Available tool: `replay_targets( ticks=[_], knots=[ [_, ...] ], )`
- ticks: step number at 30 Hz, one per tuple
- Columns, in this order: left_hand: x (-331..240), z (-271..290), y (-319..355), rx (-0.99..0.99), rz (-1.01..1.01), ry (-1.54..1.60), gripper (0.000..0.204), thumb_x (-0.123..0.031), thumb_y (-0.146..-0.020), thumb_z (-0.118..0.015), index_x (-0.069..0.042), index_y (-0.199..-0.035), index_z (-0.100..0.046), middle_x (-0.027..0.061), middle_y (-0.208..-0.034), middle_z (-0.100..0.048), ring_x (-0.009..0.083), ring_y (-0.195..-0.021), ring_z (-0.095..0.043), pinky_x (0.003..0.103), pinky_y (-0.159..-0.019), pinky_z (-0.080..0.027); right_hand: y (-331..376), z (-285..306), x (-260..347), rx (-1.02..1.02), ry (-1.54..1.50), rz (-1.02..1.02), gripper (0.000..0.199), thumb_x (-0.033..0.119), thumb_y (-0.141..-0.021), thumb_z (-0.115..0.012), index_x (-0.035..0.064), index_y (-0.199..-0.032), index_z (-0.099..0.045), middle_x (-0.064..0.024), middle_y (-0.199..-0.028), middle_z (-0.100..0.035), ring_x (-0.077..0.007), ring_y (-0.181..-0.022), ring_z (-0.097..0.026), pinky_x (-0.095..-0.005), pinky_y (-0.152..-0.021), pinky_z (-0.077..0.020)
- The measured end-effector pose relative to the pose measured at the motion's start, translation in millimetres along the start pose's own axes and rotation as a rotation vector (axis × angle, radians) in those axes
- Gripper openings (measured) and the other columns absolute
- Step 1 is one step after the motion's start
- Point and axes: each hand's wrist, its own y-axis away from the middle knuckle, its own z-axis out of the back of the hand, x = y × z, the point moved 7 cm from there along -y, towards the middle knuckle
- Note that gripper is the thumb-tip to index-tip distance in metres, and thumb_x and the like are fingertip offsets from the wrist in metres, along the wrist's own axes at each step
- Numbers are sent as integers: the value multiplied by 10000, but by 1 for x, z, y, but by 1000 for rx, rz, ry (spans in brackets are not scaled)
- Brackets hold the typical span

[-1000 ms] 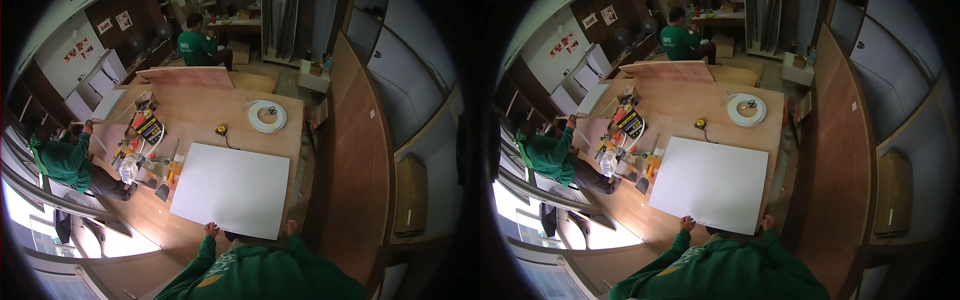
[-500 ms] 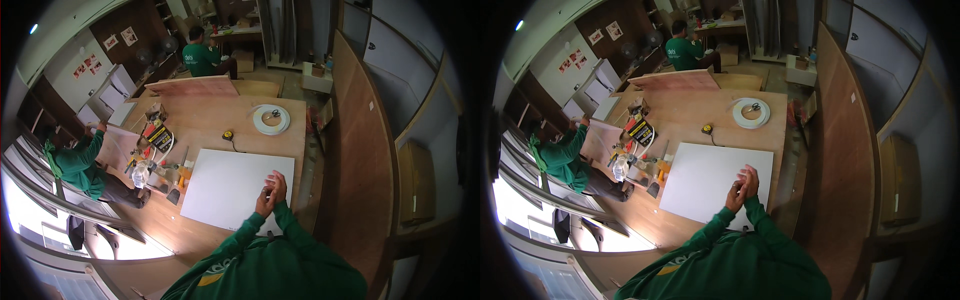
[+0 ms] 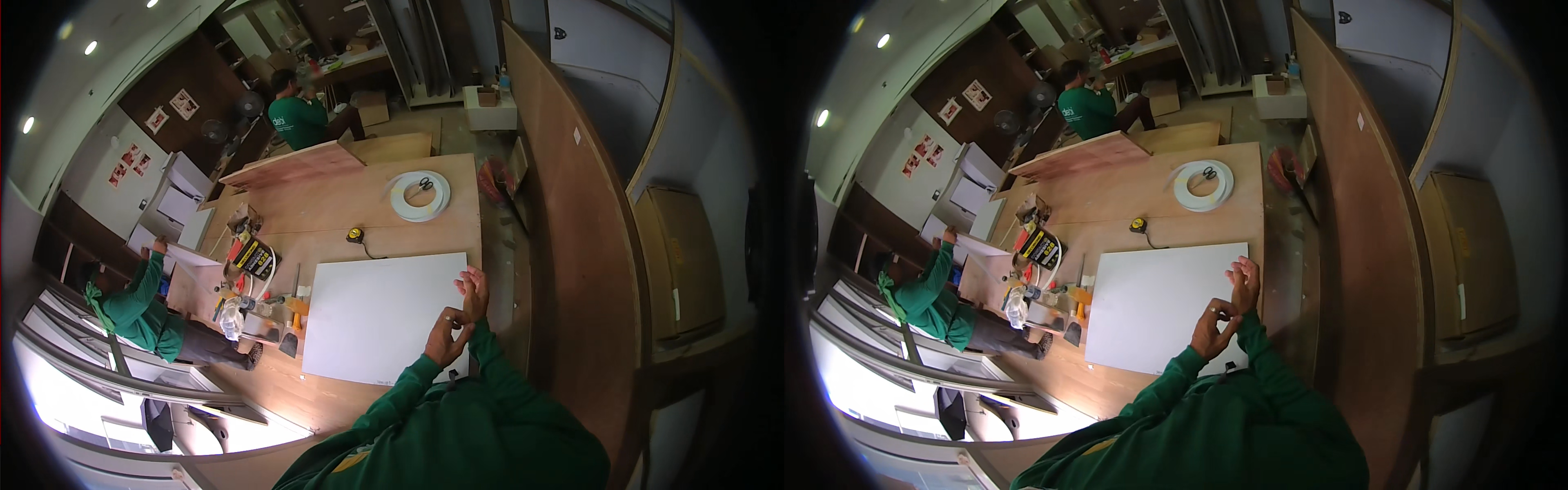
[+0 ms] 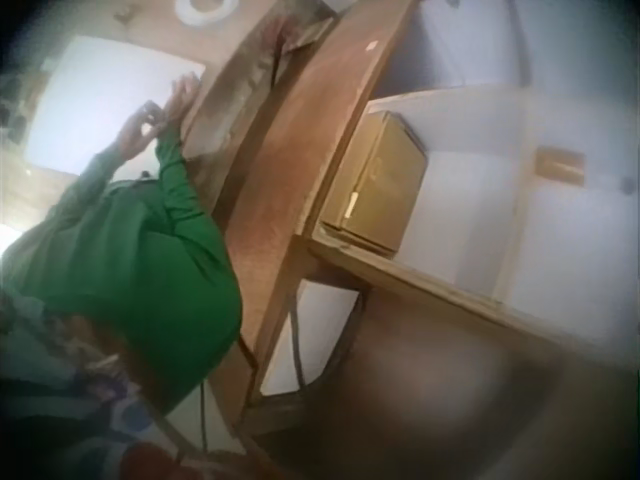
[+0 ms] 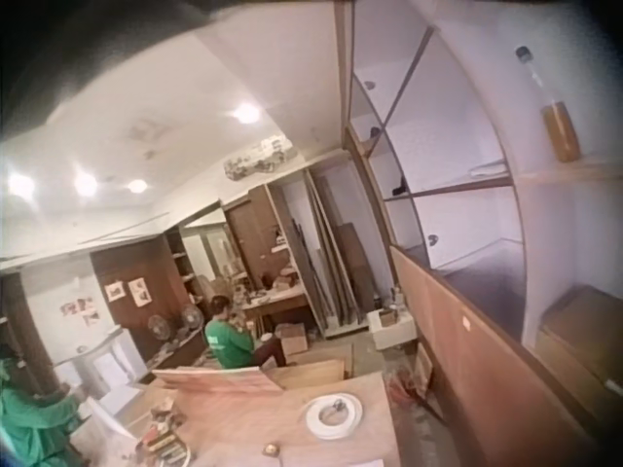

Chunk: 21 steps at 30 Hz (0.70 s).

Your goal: The person applies a liquid sealant from a bottle to the interior joints of a wooden cabinet using a small block and then applies white edge banding to the side of a wooden board using scissors.

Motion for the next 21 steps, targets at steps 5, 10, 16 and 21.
replay_targets(
  ticks=[5, 10, 16, 21],
  knots=[
    [-24, -11, -20, -21, -91, -30, 295, -61, -867, -670, -48, -1114, -508, 109, -1036, -547, 232, -858, -602, 333, -750, -511, -20, 8, 13, 20, -16, 105, 355, 223, -969, -536, 21, -1256, -479, -149, -1174, -556, -230, -1028, -580, -387, -921, -485],
    [-30, -15, -24, 19, -4, -21, 288, -32, -873, -649, -42, -1123, -507, 108, -984, -562, 218, -819, -618, 312, -713, -519, -29, -4, 44, 82, -10, 202, 327, 116, -933, -536, 1, -1235, -486, -163, -1161, -547, -226, -1025, -568, -371, -913, -498],
    [-29, 10, -45, -21, -70, -44, 143, 52, -905, -559, -2, -1037, -549, 112, -930, -605, 184, -804, -650, 293, -702, -527, -32, -31, 63, 126, 30, 226, 339, 94, -899, -561, 26, -1226, -500, -143, -1145, -580, -204, -978, -584, -344, -879, -467],
    [-20, 29, -61, -85, 96, 26, 127, -72, -883, -581, 5, -976, -541, 106, -822, -611, 183, -739, -628, 303, -674, -512, -27, -57, 89, 180, 22, 308, 347, 119, -893, -580, 40, -1222, -504, -139, -1133, -596, -200, -966, -592, -356, -870, -452]
  ],
)
